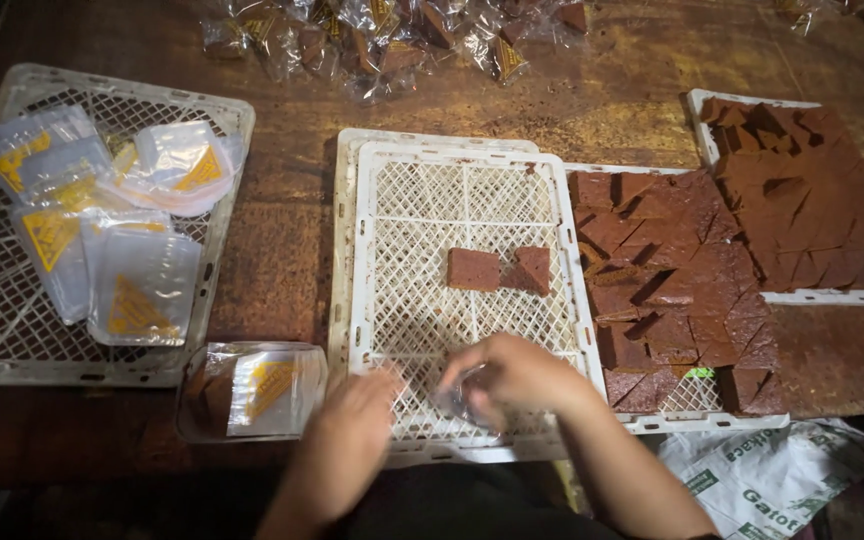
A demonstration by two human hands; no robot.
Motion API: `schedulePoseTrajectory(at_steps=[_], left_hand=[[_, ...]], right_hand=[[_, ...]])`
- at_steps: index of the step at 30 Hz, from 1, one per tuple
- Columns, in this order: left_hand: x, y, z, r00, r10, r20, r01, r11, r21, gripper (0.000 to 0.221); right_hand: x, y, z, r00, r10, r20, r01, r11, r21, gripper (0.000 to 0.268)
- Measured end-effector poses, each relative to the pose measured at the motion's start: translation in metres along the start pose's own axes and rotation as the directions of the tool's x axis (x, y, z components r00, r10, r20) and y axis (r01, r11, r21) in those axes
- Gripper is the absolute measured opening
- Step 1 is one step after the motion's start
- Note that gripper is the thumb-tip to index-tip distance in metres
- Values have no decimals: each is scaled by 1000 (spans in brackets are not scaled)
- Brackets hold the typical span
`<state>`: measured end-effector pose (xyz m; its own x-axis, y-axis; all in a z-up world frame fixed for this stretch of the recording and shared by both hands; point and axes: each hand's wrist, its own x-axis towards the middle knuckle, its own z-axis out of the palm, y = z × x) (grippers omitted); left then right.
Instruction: Packaging triangular pieces of cake or brownies into individual plastic bags from a cooling tray.
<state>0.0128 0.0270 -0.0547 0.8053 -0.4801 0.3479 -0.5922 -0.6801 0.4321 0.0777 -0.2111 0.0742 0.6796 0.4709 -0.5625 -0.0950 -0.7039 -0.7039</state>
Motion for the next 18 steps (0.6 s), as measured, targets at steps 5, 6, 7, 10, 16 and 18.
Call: schedulePoseTrajectory(at_steps=[5,6,7,10,16,18], left_hand=[[-52,-79,-5,825,-562,60,563,807,-177,25],[-54,-78,-20,729,-648,222,683,710,-172,16],[-52,-75,-22,732,-644,222,680,713,-171,16],[-54,-68,-20,698,-696,168,715,668,-205,28],[-34,-42,-31,714,-693,100,683,659,-316,9],[-31,-41,-33,814,-581,-24,542,772,-332,18]], right_hand=[[18,53,-53,721,-266,-639,281,956,-82,50],[29,64,-64,662,-126,-739,73,992,-104,46],[39,75,-68,658,-125,-742,73,992,-102,46],[51,79,-59,650,167,-741,-383,915,-129,50],[38,64,-7,798,14,-603,-139,977,-161,18],[16,29,-6,817,345,-461,-283,938,201,30]])
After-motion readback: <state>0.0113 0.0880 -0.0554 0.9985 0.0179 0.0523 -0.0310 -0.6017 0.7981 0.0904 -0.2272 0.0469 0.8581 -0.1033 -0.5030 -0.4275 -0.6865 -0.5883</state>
